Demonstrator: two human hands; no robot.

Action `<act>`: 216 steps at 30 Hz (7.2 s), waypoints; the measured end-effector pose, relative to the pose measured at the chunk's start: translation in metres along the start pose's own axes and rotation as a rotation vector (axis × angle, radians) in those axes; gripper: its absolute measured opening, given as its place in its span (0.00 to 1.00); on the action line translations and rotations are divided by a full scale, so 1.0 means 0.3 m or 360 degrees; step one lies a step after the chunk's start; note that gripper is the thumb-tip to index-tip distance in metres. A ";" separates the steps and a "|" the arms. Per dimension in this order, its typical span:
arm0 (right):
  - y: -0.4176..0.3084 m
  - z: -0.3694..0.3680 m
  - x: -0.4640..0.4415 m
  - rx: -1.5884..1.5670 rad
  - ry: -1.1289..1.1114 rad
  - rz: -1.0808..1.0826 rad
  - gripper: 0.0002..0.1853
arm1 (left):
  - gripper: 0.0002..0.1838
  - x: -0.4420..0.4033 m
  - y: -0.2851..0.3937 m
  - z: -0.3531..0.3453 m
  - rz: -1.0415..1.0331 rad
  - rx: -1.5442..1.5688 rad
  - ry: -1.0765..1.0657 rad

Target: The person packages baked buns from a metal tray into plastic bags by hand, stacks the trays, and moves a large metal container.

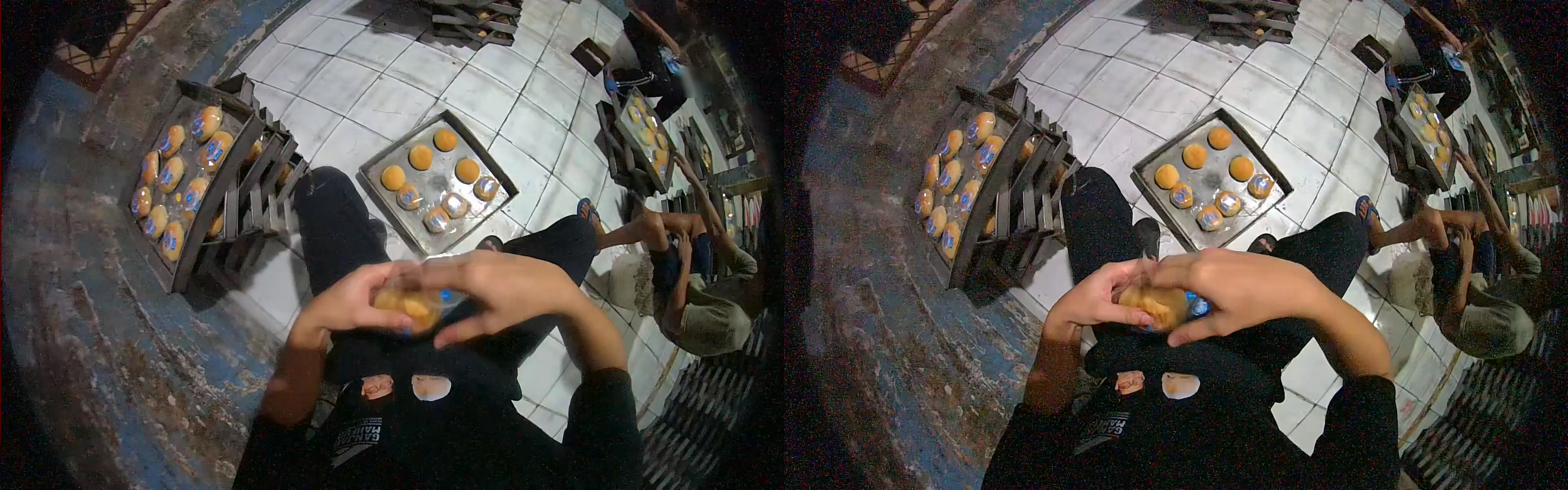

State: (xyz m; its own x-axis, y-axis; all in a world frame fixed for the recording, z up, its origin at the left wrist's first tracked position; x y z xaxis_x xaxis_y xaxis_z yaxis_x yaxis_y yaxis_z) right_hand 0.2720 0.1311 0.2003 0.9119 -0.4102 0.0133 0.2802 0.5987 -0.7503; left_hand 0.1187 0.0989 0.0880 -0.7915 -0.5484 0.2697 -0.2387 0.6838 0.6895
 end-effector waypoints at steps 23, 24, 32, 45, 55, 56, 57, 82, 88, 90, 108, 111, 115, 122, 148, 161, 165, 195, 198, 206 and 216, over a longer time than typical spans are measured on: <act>-0.035 -0.118 -0.142 0.0649 0.0382 -0.0100 0.14 | 0.36 -0.114 0.115 0.101 -0.0964 0.1646 0.0340; -0.028 -0.120 -0.146 0.0660 0.0446 -0.0151 0.12 | 0.35 -0.114 0.129 0.092 -0.1041 0.1557 0.0379; -0.063 -0.131 -0.155 -0.0460 0.0117 0.0174 0.12 | 0.33 -0.043 0.151 0.141 -0.1213 0.1271 0.0581; 0.110 -0.039 -0.271 -0.0090 0.1113 0.0015 0.09 | 0.30 0.288 -0.059 0.291 -0.1227 0.0838 0.1352; 0.244 -0.106 -0.285 -0.0069 0.0987 -0.0157 0.08 | 0.13 0.312 0.107 0.253 -0.1145 -0.0697 0.1695; 0.241 -0.100 -0.280 0.0013 0.1059 -0.0103 0.08 | 0.09 0.308 0.128 0.241 -0.1142 -0.0864 0.1709; 0.236 -0.103 -0.270 0.0009 0.1055 -0.0113 0.08 | 0.09 0.311 0.134 0.241 -0.1133 -0.0856 0.1708; 0.542 -0.491 -0.140 -0.1274 0.0005 -0.1031 0.18 | 0.09 0.338 -0.320 0.418 -0.0461 -0.0008 0.1543; 0.416 -0.332 -0.169 -0.1118 -0.0050 -0.0487 0.17 | 0.20 0.285 -0.217 0.460 -0.0654 -0.0607 0.1756; 0.504 -0.308 -0.101 -0.1346 -0.0023 -0.0732 0.22 | 0.22 0.260 -0.173 0.460 -0.0657 -0.0811 0.1971; 0.845 -0.462 -0.056 0.0021 -0.0429 -0.0900 0.40 | 0.17 0.355 -0.134 0.398 -0.0624 -0.0838 0.2013; 0.768 -0.560 -0.033 0.0508 -0.0853 -0.0802 0.33 | 0.15 0.322 -0.077 0.340 -0.0696 -0.0997 0.1968; 0.793 -0.646 0.026 0.1001 -0.0304 -0.0624 0.29 | 0.15 0.169 0.013 0.292 -0.0754 -0.0992 0.1699; 0.746 -0.609 0.056 0.0949 -0.0086 -0.0682 0.44 | 0.29 -0.192 -0.117 0.493 -0.0035 -0.1172 0.0851; 0.069 0.120 0.276 0.0593 0.0564 -0.0201 0.12 | 0.37 -0.276 -0.003 0.163 0.0281 0.0349 -0.0382; 0.432 -0.217 0.261 -0.0993 0.1212 -0.0983 0.33 | 0.26 -0.083 -0.106 0.149 -0.0863 0.0638 0.0819; 0.361 -0.161 0.196 -0.1216 0.1308 -0.0984 0.25 | 0.27 -0.023 -0.057 0.095 -0.1001 0.0520 0.0424; 0.045 -0.141 0.004 0.0794 0.0776 -0.0943 0.40 | 0.25 -0.115 -0.112 0.177 -0.0873 0.0631 0.1097; 0.028 -0.130 -0.019 0.0641 0.0859 -0.0769 0.42 | 0.34 -0.094 -0.067 0.187 -0.1049 0.0824 0.0919; 0.098 -0.121 0.040 0.0126 0.0935 -0.0819 0.37 | 0.39 -0.100 -0.077 0.176 -0.1076 0.0708 0.0397; 0.400 -0.144 0.183 -0.0848 0.1092 -0.1102 0.43 | 0.20 -0.165 -0.002 0.152 -0.0683 0.0044 0.0967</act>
State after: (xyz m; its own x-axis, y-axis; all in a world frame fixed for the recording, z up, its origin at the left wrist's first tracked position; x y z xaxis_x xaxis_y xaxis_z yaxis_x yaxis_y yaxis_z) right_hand 0.3427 0.1507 0.0826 0.2024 -0.9340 0.2943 0.3501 -0.2116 -0.9125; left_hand 0.1323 0.1476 0.0436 -0.1770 -0.9340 0.3103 -0.4770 0.3572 0.8030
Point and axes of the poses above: each hand's wrist, its own x-axis away from the middle knuckle, its own z-axis out of the back of the hand, y = z × x, the point moved 7 cm from there along -x, towards the middle knuckle, and after that the axes turned 15 degrees about x, right-handed, at the moved point
